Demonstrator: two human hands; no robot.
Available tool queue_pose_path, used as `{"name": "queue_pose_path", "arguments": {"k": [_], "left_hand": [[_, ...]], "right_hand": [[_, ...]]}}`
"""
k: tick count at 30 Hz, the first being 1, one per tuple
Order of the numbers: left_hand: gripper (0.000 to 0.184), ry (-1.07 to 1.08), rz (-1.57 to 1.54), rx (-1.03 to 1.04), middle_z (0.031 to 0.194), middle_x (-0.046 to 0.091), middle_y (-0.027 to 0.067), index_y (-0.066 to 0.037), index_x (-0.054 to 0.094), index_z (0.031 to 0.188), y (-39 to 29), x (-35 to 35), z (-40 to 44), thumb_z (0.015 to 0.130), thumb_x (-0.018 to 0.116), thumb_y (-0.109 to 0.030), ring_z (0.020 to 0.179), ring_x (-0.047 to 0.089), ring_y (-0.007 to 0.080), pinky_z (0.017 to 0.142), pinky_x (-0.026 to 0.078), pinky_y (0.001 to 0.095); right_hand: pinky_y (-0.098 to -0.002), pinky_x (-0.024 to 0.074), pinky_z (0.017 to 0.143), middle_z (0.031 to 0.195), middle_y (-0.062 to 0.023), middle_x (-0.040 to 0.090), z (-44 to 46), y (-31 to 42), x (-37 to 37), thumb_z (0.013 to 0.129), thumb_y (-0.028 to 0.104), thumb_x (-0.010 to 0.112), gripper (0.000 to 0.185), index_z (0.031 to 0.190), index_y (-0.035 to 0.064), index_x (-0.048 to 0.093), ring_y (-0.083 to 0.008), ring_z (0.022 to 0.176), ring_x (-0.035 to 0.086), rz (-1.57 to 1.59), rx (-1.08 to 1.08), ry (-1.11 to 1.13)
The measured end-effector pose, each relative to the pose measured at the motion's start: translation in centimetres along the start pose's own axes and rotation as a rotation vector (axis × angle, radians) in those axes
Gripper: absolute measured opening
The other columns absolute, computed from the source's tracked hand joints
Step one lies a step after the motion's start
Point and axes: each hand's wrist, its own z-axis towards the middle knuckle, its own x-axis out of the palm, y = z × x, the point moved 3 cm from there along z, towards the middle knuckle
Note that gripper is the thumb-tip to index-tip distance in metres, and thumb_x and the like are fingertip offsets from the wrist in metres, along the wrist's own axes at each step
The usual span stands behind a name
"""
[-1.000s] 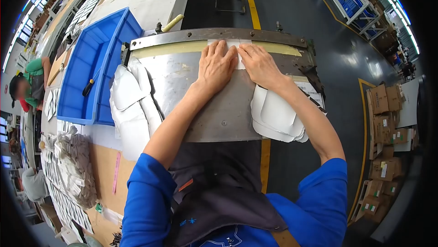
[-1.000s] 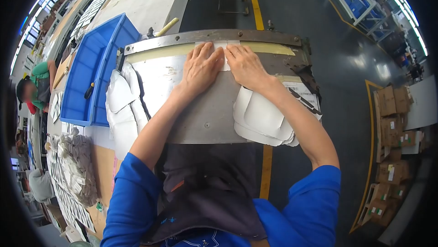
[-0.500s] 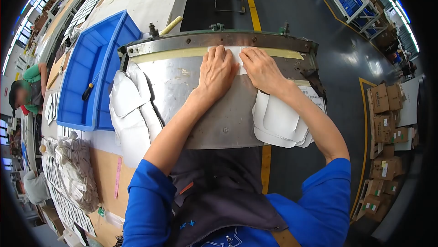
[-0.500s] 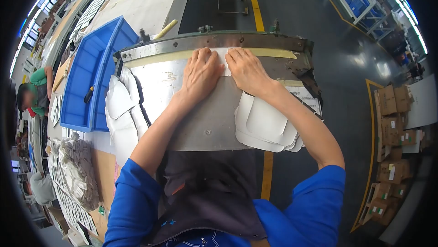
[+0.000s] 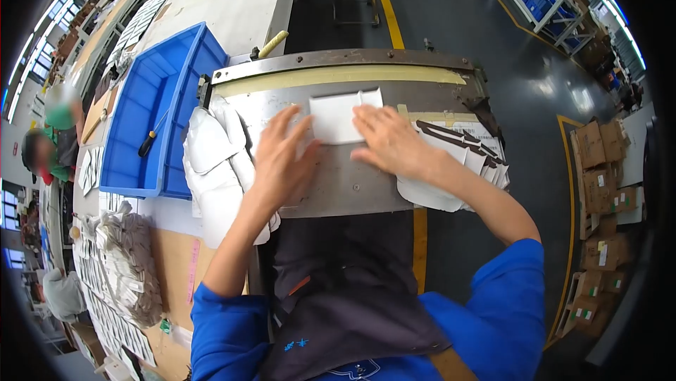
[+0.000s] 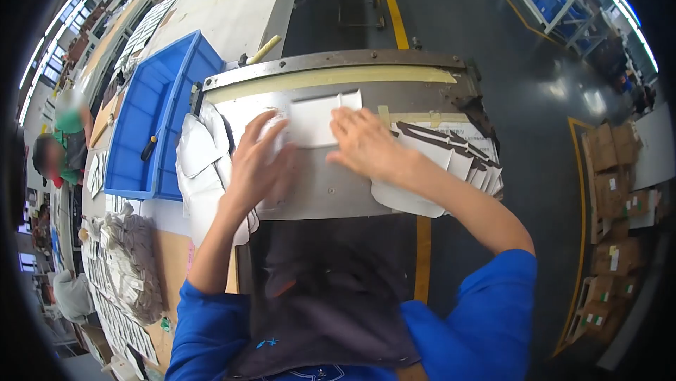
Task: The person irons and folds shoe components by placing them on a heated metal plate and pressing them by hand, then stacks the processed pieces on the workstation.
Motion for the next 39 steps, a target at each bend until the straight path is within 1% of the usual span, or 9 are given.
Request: {"name": "queue_pose_path", "arguments": {"k": [8,9,15,17,19,22,25,33,39], "left_hand": [[0.034,-0.004,0.192,-0.261,0.134,0.062,0.0177,-0.005,0.070,0.121,9.0,-7.6,-8.2,0.090,0.076,-0.016,0.126,0.057,0.0357,0.105,0.047,0.0426],[0.034,-0.005,0.179,-0.276,0.134,0.062,0.0174,-0.004,0.070,0.121,9.7,-7.8,-8.4,0.090,0.076,-0.017,0.126,0.057,0.0352,0.105,0.047,0.0421],[0.039,-0.026,0.166,-0.238,0.135,0.064,0.0153,-0.004,0.071,0.123,11.8,-8.2,-8.0,0.087,0.080,-0.016,0.127,0.057,0.0333,0.108,0.045,0.0412],[0.040,-0.039,0.182,-0.209,0.134,0.065,0.0151,-0.004,0.071,0.122,12.4,-8.7,-8.0,0.084,0.082,-0.016,0.126,0.058,0.0336,0.107,0.046,0.0421],[0.040,-0.021,0.126,-0.194,0.130,0.067,0.0147,-0.004,0.072,0.120,12.7,-8.9,-7.8,0.083,0.083,-0.015,0.123,0.059,0.0339,0.105,0.046,0.0426],[0.038,-0.051,0.105,-0.141,0.124,0.070,0.0124,-0.005,0.073,0.116,13.0,-9.4,-8.0,0.081,0.083,-0.015,0.118,0.061,0.0339,0.102,0.048,0.0428],[0.035,-0.092,0.113,-0.114,0.121,0.071,0.0090,-0.006,0.073,0.112,13.6,-9.4,-8.0,0.081,0.083,-0.017,0.116,0.062,0.0320,0.099,0.049,0.0422],[0.025,-0.156,0.024,-0.154,0.124,0.070,0.0124,-0.004,0.071,0.117,13.8,-9.9,-8.6,0.092,0.070,-0.007,0.109,0.067,0.0325,0.093,0.054,0.0404],[0.023,-0.227,0.067,-0.019,0.113,0.071,0.0115,-0.003,0.069,0.107,9.8,-9.4,-12.2,0.085,0.073,0.000,0.105,0.068,0.0310,0.087,0.055,0.0424]], "right_hand": [[-0.0455,0.0490,0.103,0.126,-0.0263,0.064,-6.1,9.9,-0.1,0.091,0.022,0.069,0.043,0.118,-0.0106,0.062,-0.0380,0.122,0.061,-0.104,-0.197,-0.177],[-0.0428,0.0560,0.090,0.114,-0.0235,0.071,-6.2,9.9,-1.1,0.088,0.012,0.069,0.032,0.113,-0.0079,0.066,-0.0364,0.106,0.069,-0.033,-0.215,-0.268],[-0.0323,0.0582,0.081,0.108,-0.0148,0.077,-8.6,4.1,-11.1,0.095,0.000,0.066,0.026,0.120,-0.0012,0.072,-0.0203,0.094,0.074,0.527,0.388,-0.470],[-0.0300,0.0567,0.079,0.106,-0.0144,0.077,-10.1,3.3,-14.8,0.094,-0.004,0.066,0.025,0.118,-0.0034,0.072,-0.0198,0.090,0.074,0.252,0.395,-0.547],[-0.0376,0.0565,0.078,0.102,-0.0173,0.075,-11.3,3.0,-15.3,0.085,-0.001,0.072,0.027,0.112,-0.0036,0.072,-0.0317,0.091,0.073,-0.109,0.306,-0.451],[-0.0405,0.0553,0.080,0.103,-0.0180,0.075,-11.8,3.2,-11.2,0.085,0.011,0.078,0.031,0.110,-0.0041,0.071,-0.0333,0.091,0.072,-0.093,0.245,-0.142],[-0.0435,0.0541,0.082,0.103,-0.0185,0.075,-7.0,5.4,-9.2,0.085,0.021,0.080,0.034,0.108,-0.0022,0.071,-0.0349,0.091,0.071,0.138,0.162,-0.169],[-0.0446,0.0499,0.099,0.123,-0.0161,0.068,15.6,12.2,1.7,0.090,0.019,0.074,0.033,0.115,0.0001,0.068,-0.0332,0.114,0.065,0.406,-0.276,-0.171],[-0.0433,0.0502,0.099,0.122,-0.0171,0.068,19.3,12.6,6.4,0.091,0.015,0.070,0.025,0.111,0.0008,0.067,-0.0322,0.114,0.066,0.253,-0.375,-0.123]]}}
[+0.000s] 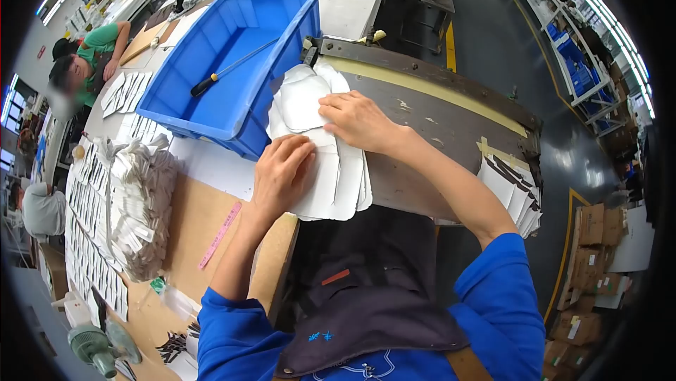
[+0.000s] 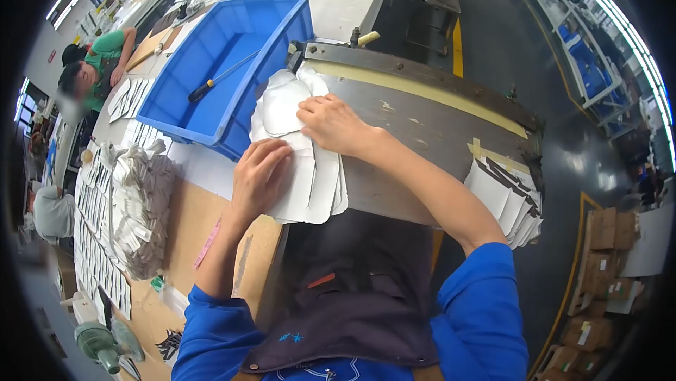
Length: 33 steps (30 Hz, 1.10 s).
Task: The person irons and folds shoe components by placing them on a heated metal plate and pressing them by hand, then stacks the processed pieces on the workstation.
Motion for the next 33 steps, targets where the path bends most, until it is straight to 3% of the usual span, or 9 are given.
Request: {"name": "queue_pose_path", "arguments": {"k": [6,12,14,15,19,21,23,27,33], "left_hand": [[0.024,0.008,0.039,0.031,0.117,0.069,0.0119,-0.004,0.068,0.111,-0.7,-0.9,0.3,0.087,0.073,-0.004,0.110,0.066,0.0316,0.090,0.054,0.0427],[0.031,0.162,0.112,-0.032,0.125,0.067,0.0102,-0.007,0.067,0.119,0.1,1.6,3.6,0.091,0.073,-0.022,0.119,0.061,0.0303,0.095,0.050,0.0441],[0.036,0.206,0.147,-0.063,0.127,0.066,0.0091,-0.008,0.068,0.120,0.9,2.7,3.9,0.092,0.073,-0.030,0.122,0.058,0.0298,0.099,0.048,0.0447],[0.036,0.211,0.143,-0.070,0.127,0.066,0.0091,-0.008,0.068,0.120,0.9,2.5,3.9,0.092,0.073,-0.030,0.122,0.058,0.0298,0.099,0.048,0.0447],[0.034,0.229,0.147,-0.084,0.126,0.067,0.0095,-0.007,0.070,0.117,0.7,2.2,4.1,0.092,0.073,-0.029,0.121,0.059,0.0303,0.099,0.049,0.0445],[0.033,0.243,0.140,-0.092,0.126,0.068,0.0098,-0.006,0.070,0.116,0.5,2.0,4.5,0.092,0.073,-0.029,0.121,0.059,0.0308,0.098,0.049,0.0444],[0.030,0.245,0.117,-0.084,0.116,0.071,0.0113,-0.006,0.071,0.110,0.2,2.0,5.5,0.089,0.076,-0.027,0.111,0.063,0.0323,0.091,0.051,0.0430],[0.028,0.216,0.057,-0.008,0.116,0.071,0.0129,-0.003,0.072,0.112,-2.8,4.5,9.7,0.092,0.074,-0.023,0.110,0.064,0.0317,0.093,0.052,0.0414],[0.023,0.264,-0.142,0.149,0.116,0.070,0.0113,-0.004,0.070,0.109,-9.8,15.3,14.6,0.093,0.069,-0.020,0.111,0.063,0.0312,0.091,0.053,0.0417]], "right_hand": [[-0.0419,0.0539,0.086,0.101,-0.0173,0.074,0.9,-0.7,0.0,0.087,0.005,0.065,0.020,0.106,0.0000,0.068,-0.0325,0.096,0.072,-0.067,0.039,0.090],[-0.0399,0.0518,0.068,0.082,-0.0138,0.072,2.7,-3.4,-1.1,0.090,0.011,0.070,0.014,0.094,-0.0021,0.072,-0.0255,0.073,0.068,0.229,0.314,-0.232],[-0.0288,0.0474,0.066,0.081,0.0039,0.066,2.3,-6.6,-6.4,0.092,0.016,0.075,0.013,0.097,0.0042,0.076,-0.0056,0.074,0.056,0.516,0.732,-0.363],[-0.0253,0.0459,0.069,0.082,0.0039,0.067,1.4,-7.7,-9.5,0.090,0.015,0.078,0.011,0.097,0.0063,0.077,-0.0058,0.076,0.056,0.691,0.852,-0.507],[-0.0233,0.0485,0.073,0.089,0.0039,0.070,-4.9,-12.4,-18.4,0.096,0.011,0.072,0.019,0.110,-0.0024,0.073,-0.0054,0.077,0.061,0.576,0.646,-0.893],[-0.0287,0.0488,0.064,0.079,-0.0047,0.071,-8.5,-9.7,-21.0,0.096,0.011,0.069,0.016,0.104,-0.0016,0.074,-0.0102,0.068,0.064,-0.024,0.736,-0.744],[-0.0361,0.0540,0.066,0.086,-0.0128,0.075,-12.5,-9.1,-19.2,0.095,0.011,0.068,0.020,0.112,0.0014,0.073,-0.0227,0.070,0.071,-0.375,0.372,-0.583],[-0.0439,0.0533,0.095,0.123,-0.0187,0.069,-18.8,-6.7,-12.3,0.093,0.015,0.068,0.030,0.119,-0.0003,0.067,-0.0355,0.113,0.066,-0.349,0.300,-0.143],[-0.0452,0.0463,0.107,0.137,-0.0194,0.060,-22.6,-8.2,-12.9,0.093,0.015,0.068,0.037,0.124,-0.0041,0.062,-0.0363,0.127,0.058,-0.159,0.550,-0.103]]}}
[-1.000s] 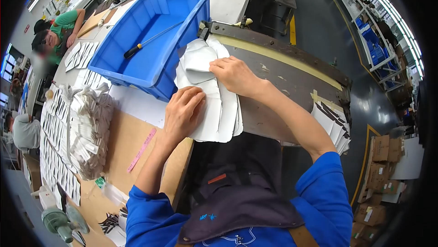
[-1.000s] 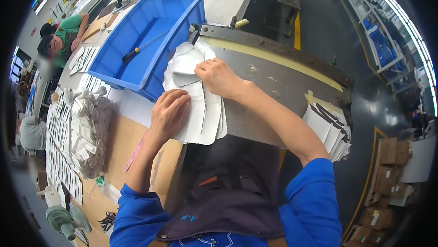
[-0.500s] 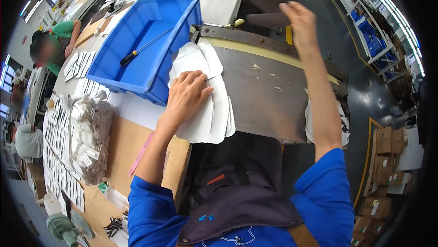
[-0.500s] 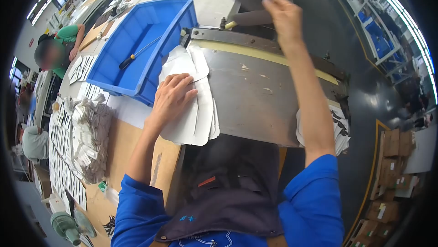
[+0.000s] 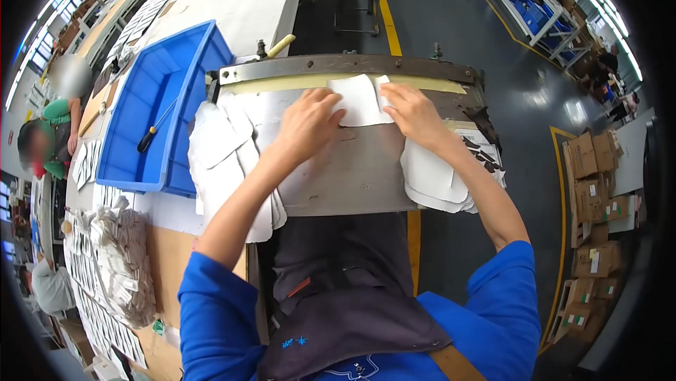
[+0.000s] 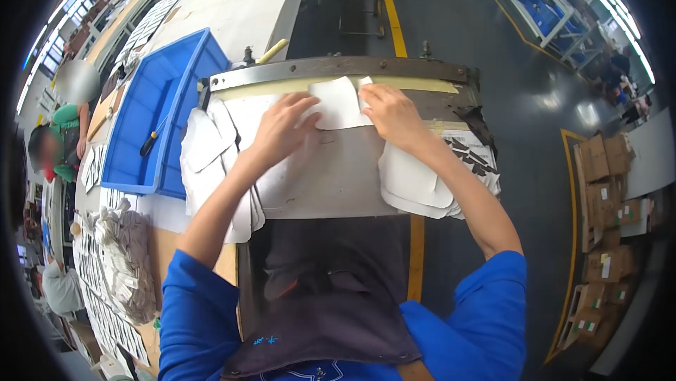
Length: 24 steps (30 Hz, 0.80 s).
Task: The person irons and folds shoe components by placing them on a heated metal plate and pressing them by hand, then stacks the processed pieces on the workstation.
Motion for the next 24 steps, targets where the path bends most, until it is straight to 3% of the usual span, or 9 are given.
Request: {"name": "queue_pose_path", "arguments": {"k": [3,8,12,15,18,24], "left_hand": [[0.027,-0.009,0.007,0.042,0.122,0.067,0.0119,-0.006,0.068,0.119,-2.0,4.9,2.8,0.094,0.067,-0.016,0.115,0.062,0.0332,0.097,0.050,0.0443],[0.028,-0.071,0.104,0.116,0.126,0.063,0.0102,-0.007,0.064,0.121,-1.3,8.6,4.4,0.093,0.064,-0.011,0.120,0.057,0.0330,0.097,0.047,0.0468],[0.027,-0.103,0.073,0.158,0.124,0.064,0.0101,-0.008,0.064,0.119,-0.7,8.9,5.2,0.092,0.064,-0.010,0.119,0.058,0.0330,0.098,0.046,0.0475],[0.027,-0.068,0.075,0.171,0.124,0.064,0.0090,-0.008,0.064,0.119,-0.1,9.0,5.6,0.092,0.064,-0.010,0.120,0.058,0.0318,0.099,0.046,0.0466],[0.026,-0.070,0.069,0.198,0.126,0.064,0.0086,-0.008,0.064,0.119,0.4,8.8,5.7,0.092,0.064,-0.010,0.121,0.058,0.0311,0.100,0.046,0.0466],[0.021,-0.115,0.069,0.237,0.121,0.065,0.0104,-0.005,0.065,0.113,0.6,8.6,6.0,0.094,0.062,-0.013,0.118,0.059,0.0307,0.096,0.047,0.0463]], "right_hand": [[-0.0455,0.0441,0.109,0.137,-0.0187,0.060,0.1,-0.7,1.0,0.093,0.014,0.068,0.037,0.124,-0.0058,0.062,-0.0347,0.129,0.056,-0.122,-0.163,-0.019],[-0.0452,0.0424,0.110,0.139,-0.0192,0.059,0.3,-1.9,1.4,0.095,0.016,0.067,0.041,0.128,-0.0064,0.061,-0.0341,0.132,0.054,-0.075,-0.059,0.029],[-0.0457,0.0410,0.112,0.141,-0.0207,0.057,0.6,-2.5,1.4,0.097,0.018,0.064,0.044,0.132,-0.0062,0.059,-0.0351,0.132,0.054,-0.065,-0.007,0.053],[-0.0460,0.0434,0.109,0.137,-0.0196,0.059,1.0,-2.6,1.4,0.092,0.015,0.068,0.037,0.123,-0.0047,0.062,-0.0351,0.128,0.057,-0.039,-0.057,-0.013],[-0.0466,0.0389,0.115,0.144,-0.0220,0.056,1.3,-2.9,1.5,0.098,0.018,0.061,0.041,0.131,-0.0065,0.059,-0.0366,0.134,0.053,-0.027,-0.009,0.082],[-0.0472,0.0396,0.114,0.143,-0.0223,0.056,1.7,-2.9,1.7,0.097,0.015,0.062,0.035,0.125,-0.0064,0.061,-0.0380,0.134,0.053,0.014,-0.009,0.068]]}}
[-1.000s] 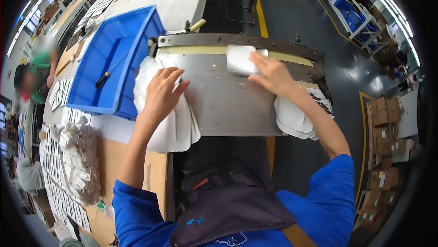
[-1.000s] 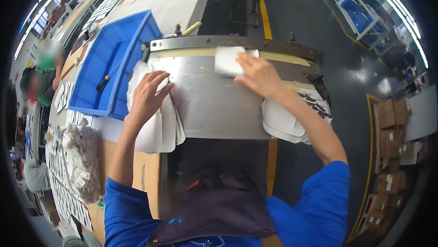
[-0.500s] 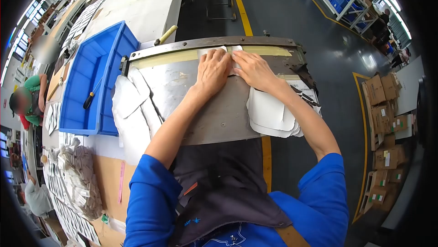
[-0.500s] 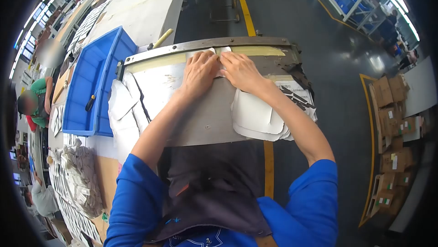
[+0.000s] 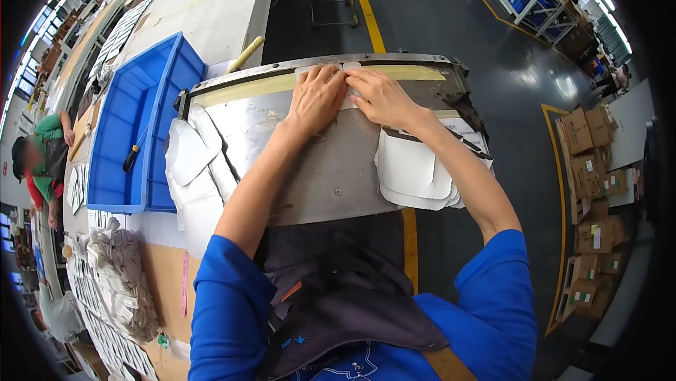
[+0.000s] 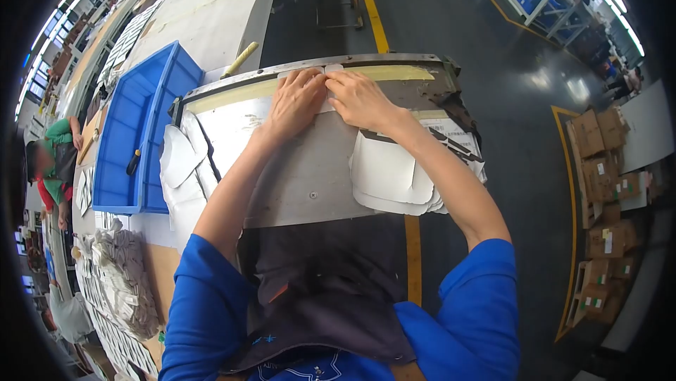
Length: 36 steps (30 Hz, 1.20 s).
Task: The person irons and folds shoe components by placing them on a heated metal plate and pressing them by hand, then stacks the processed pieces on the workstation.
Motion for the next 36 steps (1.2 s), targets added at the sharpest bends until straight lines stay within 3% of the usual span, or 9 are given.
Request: {"name": "queue_pose_path", "arguments": {"k": [9,18,29,36], "left_hand": [[0.022,-0.041,-0.113,-0.078,0.120,0.066,0.0126,-0.003,0.066,0.113,-0.5,0.1,-0.4,0.093,0.066,-0.011,0.114,0.063,0.0336,0.097,0.051,0.0450],[0.026,-0.001,-0.020,-0.030,0.122,0.065,0.0116,-0.005,0.067,0.115,-0.7,-0.7,-0.5,0.091,0.070,-0.015,0.118,0.060,0.0324,0.098,0.048,0.0447],[0.029,0.004,0.050,-0.092,0.129,0.062,0.0125,-0.006,0.065,0.117,-0.8,-0.8,-0.9,0.092,0.071,-0.019,0.124,0.056,0.0339,0.102,0.046,0.0454],[0.029,0.018,0.046,-0.185,0.124,0.064,0.0151,-0.005,0.065,0.117,-1.0,-0.9,-1.5,0.091,0.069,-0.018,0.121,0.058,0.0355,0.101,0.047,0.0459]], "right_hand": [[-0.0453,0.0470,0.106,0.137,-0.0227,0.059,-0.3,0.4,0.2,0.091,0.009,0.064,0.030,0.117,-0.0065,0.062,-0.0377,0.126,0.059,0.018,-0.063,-0.106],[-0.0459,0.0407,0.111,0.140,-0.0197,0.058,-0.3,0.6,0.5,0.094,0.010,0.064,0.035,0.124,-0.0072,0.061,-0.0337,0.134,0.052,-0.116,-0.079,-0.083],[-0.0455,0.0417,0.110,0.136,-0.0194,0.059,-0.1,1.1,0.5,0.094,0.010,0.062,0.039,0.129,-0.0077,0.060,-0.0334,0.129,0.056,-0.158,-0.102,-0.080],[-0.0449,0.0424,0.106,0.130,-0.0216,0.062,0.0,1.0,1.0,0.093,0.011,0.061,0.039,0.128,-0.0082,0.060,-0.0336,0.125,0.058,-0.255,-0.177,-0.134]]}}
